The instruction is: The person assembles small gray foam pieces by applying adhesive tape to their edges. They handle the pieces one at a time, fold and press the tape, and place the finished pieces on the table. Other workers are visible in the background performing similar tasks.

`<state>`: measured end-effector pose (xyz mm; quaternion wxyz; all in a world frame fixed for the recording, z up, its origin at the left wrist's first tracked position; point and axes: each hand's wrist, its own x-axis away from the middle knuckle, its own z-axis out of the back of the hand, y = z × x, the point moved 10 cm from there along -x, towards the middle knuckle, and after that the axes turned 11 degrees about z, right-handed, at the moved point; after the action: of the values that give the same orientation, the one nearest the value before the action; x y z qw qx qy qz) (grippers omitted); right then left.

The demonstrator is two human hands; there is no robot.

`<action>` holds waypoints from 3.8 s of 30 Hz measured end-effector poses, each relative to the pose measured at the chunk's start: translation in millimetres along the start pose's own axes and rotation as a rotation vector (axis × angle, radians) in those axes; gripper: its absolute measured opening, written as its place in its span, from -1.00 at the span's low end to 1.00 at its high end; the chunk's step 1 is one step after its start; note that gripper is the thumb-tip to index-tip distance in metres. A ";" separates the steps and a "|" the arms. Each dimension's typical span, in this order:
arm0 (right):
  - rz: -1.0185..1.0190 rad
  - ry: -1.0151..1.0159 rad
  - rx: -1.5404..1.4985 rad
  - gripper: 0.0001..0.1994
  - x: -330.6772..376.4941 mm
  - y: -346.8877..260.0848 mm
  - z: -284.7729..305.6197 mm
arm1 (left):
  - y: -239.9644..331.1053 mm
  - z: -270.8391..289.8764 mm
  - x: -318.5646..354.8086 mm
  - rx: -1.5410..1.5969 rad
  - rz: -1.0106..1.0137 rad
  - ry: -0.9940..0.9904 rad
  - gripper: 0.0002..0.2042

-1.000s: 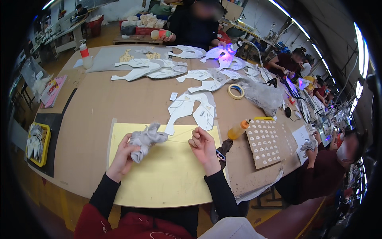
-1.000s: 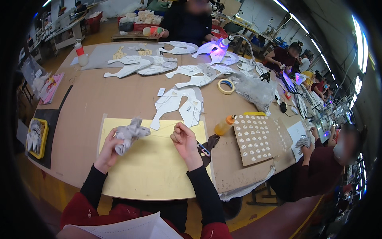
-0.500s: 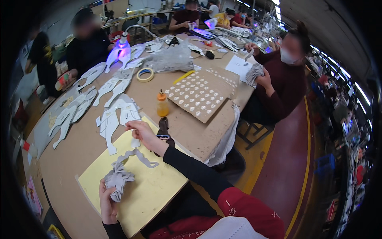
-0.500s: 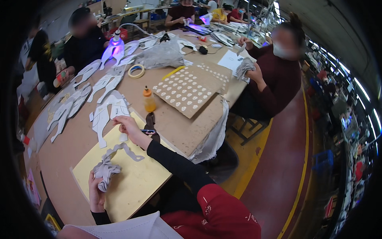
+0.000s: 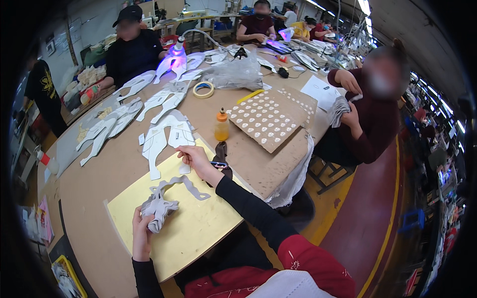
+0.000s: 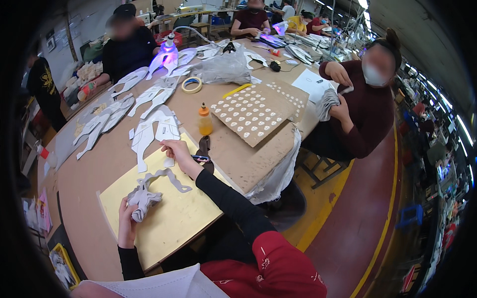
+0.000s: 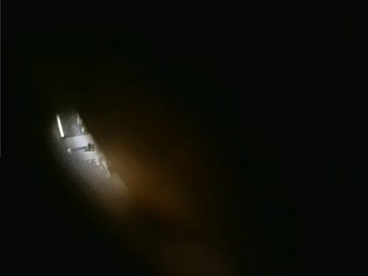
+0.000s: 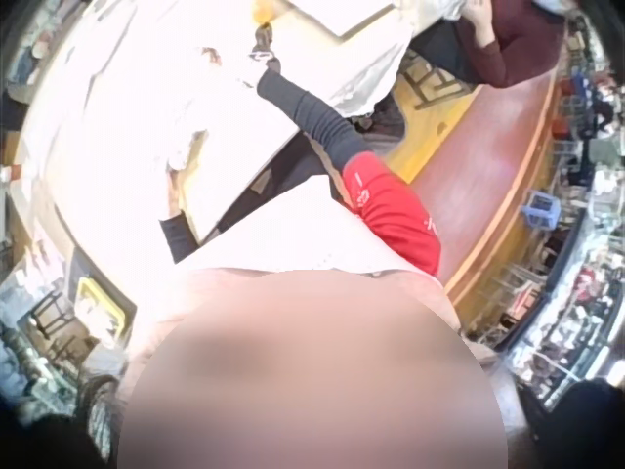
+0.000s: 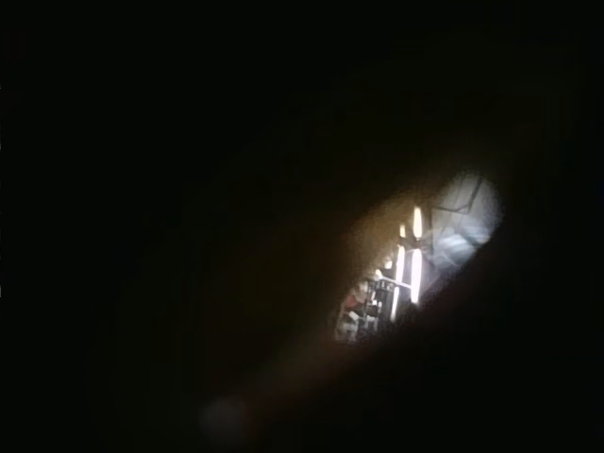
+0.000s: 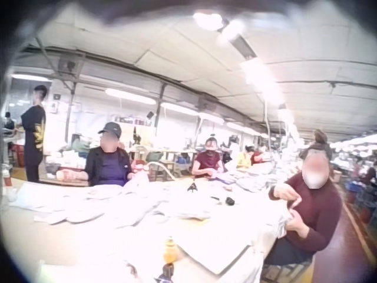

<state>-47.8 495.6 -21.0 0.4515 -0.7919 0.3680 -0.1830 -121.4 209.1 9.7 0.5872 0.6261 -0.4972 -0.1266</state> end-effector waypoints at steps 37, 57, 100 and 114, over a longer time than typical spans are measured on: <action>0.736 -0.268 0.883 -0.87 44.7 -56.1 -48.9 | -6.3 14.9 -6.3 0.093 -0.074 0.086 -0.61; 0.786 -0.137 1.154 -0.89 143.3 -91.1 4.3 | -7.8 31.1 -6.3 0.179 0.004 0.130 -0.56; 0.669 -0.094 1.174 -0.87 142.3 -92.7 -1.2 | 23.2 20.8 5.8 -0.419 -0.189 0.090 -0.54; 0.494 -0.475 1.072 -0.82 76.8 -40.7 -82.8 | 23.9 38.4 -2.0 -0.451 -0.150 0.138 -0.57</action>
<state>-31.4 403.1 53.9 0.8834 -0.3667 0.2872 -0.0516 -162.2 191.6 18.8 0.7336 0.5216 -0.3672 -0.2344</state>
